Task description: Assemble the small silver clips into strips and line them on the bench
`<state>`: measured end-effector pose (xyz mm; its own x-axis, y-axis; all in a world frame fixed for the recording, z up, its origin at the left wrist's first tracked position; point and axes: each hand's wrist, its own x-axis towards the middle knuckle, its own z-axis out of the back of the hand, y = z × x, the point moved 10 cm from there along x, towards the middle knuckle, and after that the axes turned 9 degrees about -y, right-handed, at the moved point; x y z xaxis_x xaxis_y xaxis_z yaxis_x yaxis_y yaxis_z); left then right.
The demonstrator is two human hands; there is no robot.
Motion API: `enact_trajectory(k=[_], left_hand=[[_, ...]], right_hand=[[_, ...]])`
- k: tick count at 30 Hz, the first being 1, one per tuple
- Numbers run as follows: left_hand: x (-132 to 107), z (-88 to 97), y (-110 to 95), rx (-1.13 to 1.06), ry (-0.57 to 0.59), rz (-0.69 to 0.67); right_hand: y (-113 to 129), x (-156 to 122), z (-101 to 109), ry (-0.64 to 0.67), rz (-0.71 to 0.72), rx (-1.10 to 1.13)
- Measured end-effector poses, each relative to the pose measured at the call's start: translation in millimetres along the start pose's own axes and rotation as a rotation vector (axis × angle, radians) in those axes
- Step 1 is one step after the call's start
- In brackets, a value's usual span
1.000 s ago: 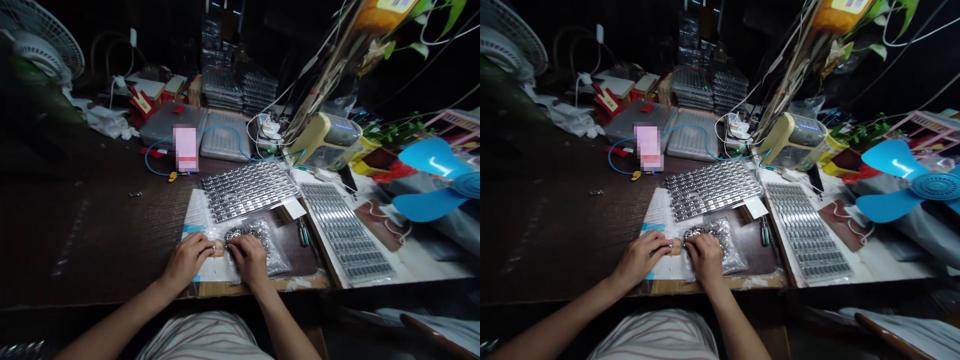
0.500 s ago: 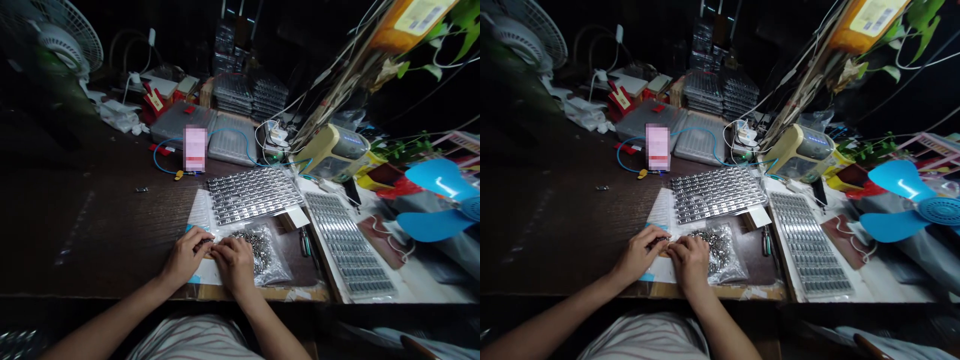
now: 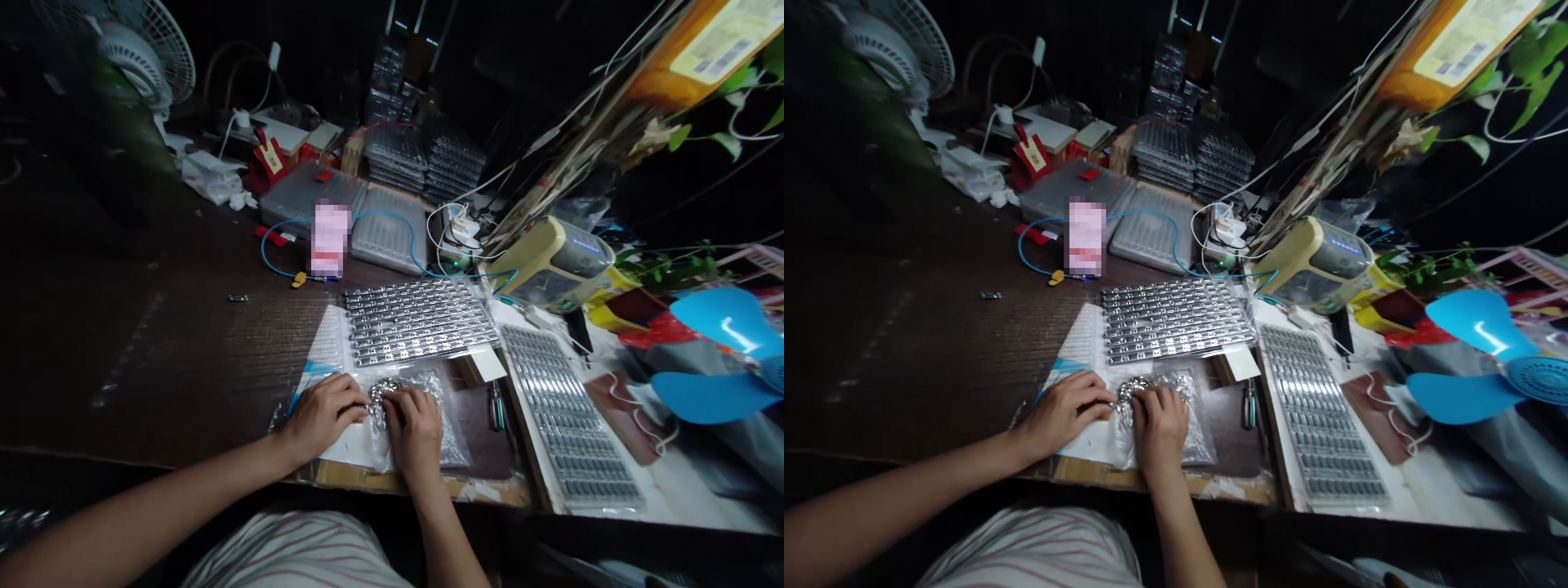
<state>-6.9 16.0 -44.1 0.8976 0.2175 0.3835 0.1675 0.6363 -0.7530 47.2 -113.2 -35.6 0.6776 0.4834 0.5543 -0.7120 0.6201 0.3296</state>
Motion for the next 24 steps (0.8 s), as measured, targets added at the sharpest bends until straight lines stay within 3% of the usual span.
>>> enact_trajectory(k=[7,19,22,24], left_hand=[[-5.9,-6.4,-1.1,0.052,0.009,-0.052],[-6.9,-12.2,-0.7,0.038,0.031,-0.028],[-0.4,-1.0,-1.5,-0.011,-0.028,-0.023],[15.3,22.8,9.9,0.0,-0.11,0.003]], right_hand=[[-4.5,-3.1,-0.9,-0.022,-0.054,0.053],[-8.5,-4.6,1.1,-0.066,-0.061,0.091],[-6.7,-1.5,5.2,-0.071,-0.044,0.158],[-5.7,0.8,9.0,-0.075,-0.045,0.209]])
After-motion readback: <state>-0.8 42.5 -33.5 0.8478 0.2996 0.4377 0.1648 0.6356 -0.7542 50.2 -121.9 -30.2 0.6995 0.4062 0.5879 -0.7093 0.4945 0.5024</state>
